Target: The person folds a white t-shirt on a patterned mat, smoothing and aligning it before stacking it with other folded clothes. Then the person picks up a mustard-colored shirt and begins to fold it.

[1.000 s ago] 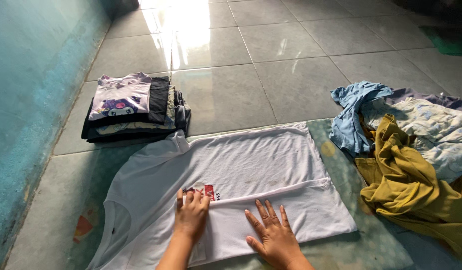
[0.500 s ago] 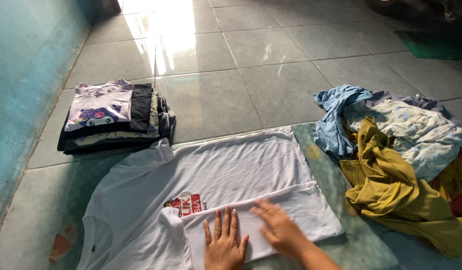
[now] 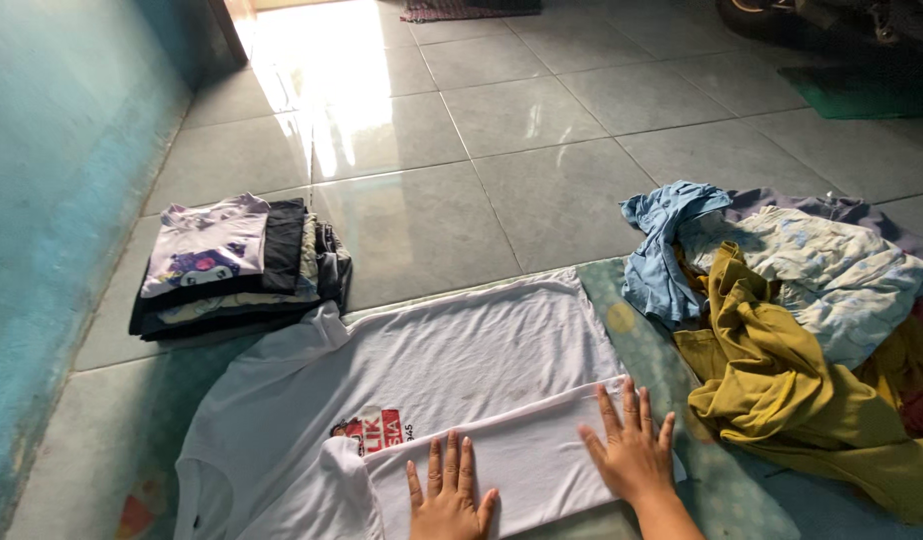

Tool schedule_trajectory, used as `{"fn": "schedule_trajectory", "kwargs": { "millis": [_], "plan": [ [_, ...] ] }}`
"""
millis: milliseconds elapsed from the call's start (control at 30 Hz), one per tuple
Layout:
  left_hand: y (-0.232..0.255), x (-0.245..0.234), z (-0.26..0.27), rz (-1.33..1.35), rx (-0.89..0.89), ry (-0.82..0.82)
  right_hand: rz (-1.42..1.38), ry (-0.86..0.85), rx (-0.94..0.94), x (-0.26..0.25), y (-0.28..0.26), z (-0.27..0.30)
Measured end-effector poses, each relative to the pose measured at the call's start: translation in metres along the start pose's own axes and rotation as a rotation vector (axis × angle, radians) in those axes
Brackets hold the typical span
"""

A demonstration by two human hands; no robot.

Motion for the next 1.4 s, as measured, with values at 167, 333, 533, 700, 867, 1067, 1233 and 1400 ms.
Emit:
{"fn": "schedule_trajectory", "kwargs": {
  "millis": [167,333,533,700,867,1067,1233,1400],
  "plan": [
    [0.007,-0.026,-0.017,0.051,-0.105,-0.36,0.089,-0.491,-0.118,-0.005,0.01,0.012],
    [0.002,-0.055,-0.035,0.224,-0.25,-0.948,-0.036,-0.423,0.386,-0.012,0.056,0.017],
    [-0.026,-0.077,-0.007,0.21,0.141,-0.551,-0.462,-0.352,0.091,-0.024,0.054,0.032],
    [-0.098,-0.057,0.054,-0.015,0.115,-0.608,-0.136,-0.565,-0.038,-0.034,0.022,0.038],
    [-0.164,-0.031,0.107,-0.269,-0.086,-0.472,0.151,-0.406,0.043,-0.014,0.024,0.038],
    [-0.198,-0.019,0.111,-0.48,-0.305,-0.424,0.221,-0.33,0.011,0.01,0.046,0.027],
    [-0.222,-0.039,0.11,-0.331,-0.364,-0.721,0.315,-0.434,-0.005,0.004,0.061,0.021],
    [-0.225,-0.085,0.102,-0.069,-0.13,-0.835,0.34,-0.525,-0.034,-0.013,0.075,0.025]
  ]
}}
Point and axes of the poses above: each hand's wrist, its own z-axis away from the middle knuckle, its own x-axis out of the palm, y = z × x, the point moved 2 cm from there along -z, towards the middle knuckle, and after that the axes turned 11 degrees about -y, right-handed, at the moved point
